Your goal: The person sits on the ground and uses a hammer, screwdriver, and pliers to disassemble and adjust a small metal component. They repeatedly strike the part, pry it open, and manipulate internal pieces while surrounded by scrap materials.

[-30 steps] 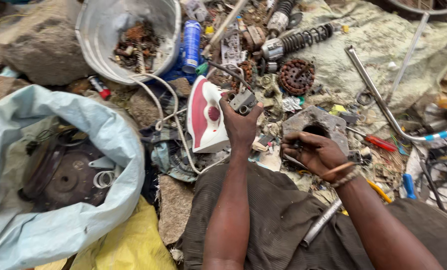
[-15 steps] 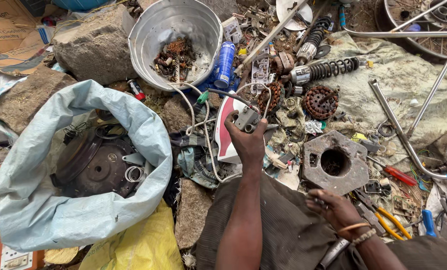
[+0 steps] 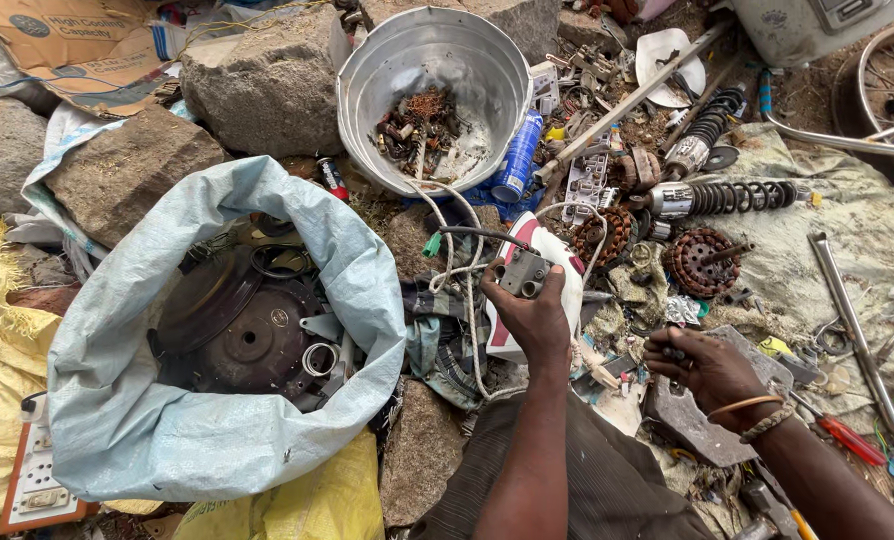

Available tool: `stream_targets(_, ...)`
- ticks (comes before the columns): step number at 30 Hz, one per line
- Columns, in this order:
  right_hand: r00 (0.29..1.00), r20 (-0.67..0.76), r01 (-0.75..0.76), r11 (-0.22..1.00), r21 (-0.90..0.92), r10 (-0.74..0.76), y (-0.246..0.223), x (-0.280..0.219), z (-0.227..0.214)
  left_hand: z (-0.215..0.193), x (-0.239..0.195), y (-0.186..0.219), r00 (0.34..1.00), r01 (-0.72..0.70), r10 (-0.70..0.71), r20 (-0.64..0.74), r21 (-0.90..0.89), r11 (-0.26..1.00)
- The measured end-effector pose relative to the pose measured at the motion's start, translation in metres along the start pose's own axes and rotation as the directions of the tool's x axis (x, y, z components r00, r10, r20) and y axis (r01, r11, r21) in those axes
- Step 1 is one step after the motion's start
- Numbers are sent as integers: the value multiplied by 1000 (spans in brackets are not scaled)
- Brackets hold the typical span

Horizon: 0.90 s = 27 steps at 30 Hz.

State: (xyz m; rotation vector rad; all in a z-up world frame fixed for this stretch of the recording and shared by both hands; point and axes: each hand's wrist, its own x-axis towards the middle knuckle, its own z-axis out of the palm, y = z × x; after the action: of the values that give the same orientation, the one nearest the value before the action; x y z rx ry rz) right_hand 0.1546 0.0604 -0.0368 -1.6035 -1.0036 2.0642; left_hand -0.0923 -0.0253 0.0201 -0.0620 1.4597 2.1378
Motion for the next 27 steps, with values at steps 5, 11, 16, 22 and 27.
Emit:
stream_targets(5, 1000, -13, 6, 987, 159, -4, -11, -19, 25, 1, -3, 4, 997, 77, -77, -12, 5, 997)
stream_targets(11, 970, -195, -100, 971, 217, 143, -87, -14, 128, -2, -11, 25, 989, 48, -59, -133, -86, 995)
stream_targets(16, 815, 259, 514, 853, 89, -518, -274, 6, 266, -5, -4, 36, 979, 110, -136, -151, -171, 979)
stream_targets(22, 512, 475, 844, 318, -432, -715, -216, -21, 270, 4, 1, 24, 993, -4, 5, -122, 9, 1000)
stream_targets(27, 738, -55, 415, 516, -749, -673, -38, -68, 68, -5, -11, 19, 994, 3, -11, 107, 75, 997)
